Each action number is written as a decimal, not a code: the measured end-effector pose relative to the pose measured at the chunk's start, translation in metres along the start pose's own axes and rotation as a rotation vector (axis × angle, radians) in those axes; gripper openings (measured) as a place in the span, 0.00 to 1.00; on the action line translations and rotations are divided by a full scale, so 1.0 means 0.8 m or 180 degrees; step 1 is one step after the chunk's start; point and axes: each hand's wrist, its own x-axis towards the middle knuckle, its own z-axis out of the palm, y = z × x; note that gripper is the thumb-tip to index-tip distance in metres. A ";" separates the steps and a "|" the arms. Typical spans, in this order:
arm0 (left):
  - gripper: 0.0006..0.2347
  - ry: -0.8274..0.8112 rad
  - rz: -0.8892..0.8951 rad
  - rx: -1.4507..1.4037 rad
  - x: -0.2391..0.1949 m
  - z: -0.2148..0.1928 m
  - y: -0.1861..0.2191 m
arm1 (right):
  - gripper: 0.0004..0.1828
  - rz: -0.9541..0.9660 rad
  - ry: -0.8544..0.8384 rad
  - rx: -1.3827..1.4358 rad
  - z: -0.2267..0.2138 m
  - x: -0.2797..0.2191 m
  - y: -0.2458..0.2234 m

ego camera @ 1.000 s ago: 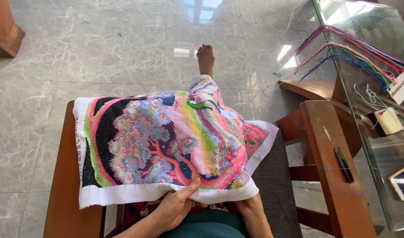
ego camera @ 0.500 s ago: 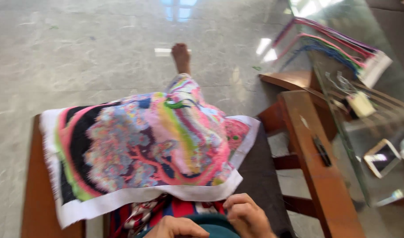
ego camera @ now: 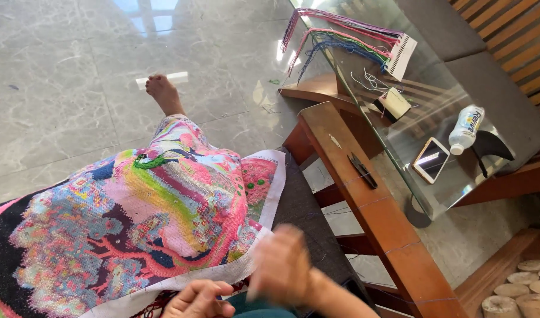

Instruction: A person is cross-stitching a colorful pattern on a canvas using a needle and thread.

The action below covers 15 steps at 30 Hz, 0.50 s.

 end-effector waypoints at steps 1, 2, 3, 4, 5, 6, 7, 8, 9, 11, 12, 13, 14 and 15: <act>0.06 0.0061 0.0212 -0.0026 -0.007 0.009 0.017 | 0.12 0.0432 0.0436 -0.0735 -0.013 0.027 0.020; 0.06 0.0061 0.0210 -0.0020 -0.009 0.010 0.023 | 0.12 0.0436 0.0440 -0.0737 -0.022 0.006 0.068; 0.07 0.0320 0.0152 0.0124 -0.011 0.012 0.028 | 0.14 0.1336 -0.0106 -0.1835 -0.031 -0.015 0.116; 0.08 0.0571 0.0105 0.0261 -0.013 0.014 0.035 | 0.19 0.2216 -0.0678 -0.2925 -0.040 -0.033 0.165; 0.08 0.0565 0.0116 0.0260 -0.009 0.008 0.032 | 0.19 0.2208 -0.0668 -0.2928 -0.045 -0.057 0.200; 0.07 0.0543 0.0055 0.0212 -0.006 0.003 0.030 | 0.33 0.2701 -0.1118 -0.3266 -0.048 -0.079 0.235; 0.08 0.0520 -0.0006 0.0165 -0.002 -0.003 0.028 | 0.46 0.3195 -0.1573 -0.3598 -0.051 -0.100 0.272; 0.08 0.0536 -0.0012 0.0147 -0.007 0.005 0.032 | 0.46 0.3183 -0.1593 -0.3585 -0.049 -0.103 0.278; 0.08 0.0548 -0.0118 0.0069 -0.012 0.013 0.035 | 0.43 0.3238 -0.1647 -0.3389 -0.047 -0.107 0.284; 0.09 0.0563 -0.0202 -0.0002 -0.016 0.022 0.046 | 0.40 0.3291 -0.1680 -0.3181 -0.034 -0.119 0.292; 0.09 0.0544 -0.0280 0.0034 -0.020 0.027 0.050 | 0.34 0.2977 -0.1384 -0.3487 -0.028 -0.126 0.293; 0.08 0.0524 -0.0357 0.0070 -0.024 0.032 0.054 | 0.28 0.2654 -0.1080 -0.3777 -0.022 -0.134 0.294; 0.08 0.0541 -0.0352 0.0061 -0.025 0.034 0.054 | 0.28 0.2649 -0.1084 -0.3758 -0.019 -0.131 0.288; 0.07 0.0443 -0.0372 0.0041 -0.025 0.034 0.055 | 0.19 0.2263 -0.0644 -0.3833 -0.016 -0.129 0.283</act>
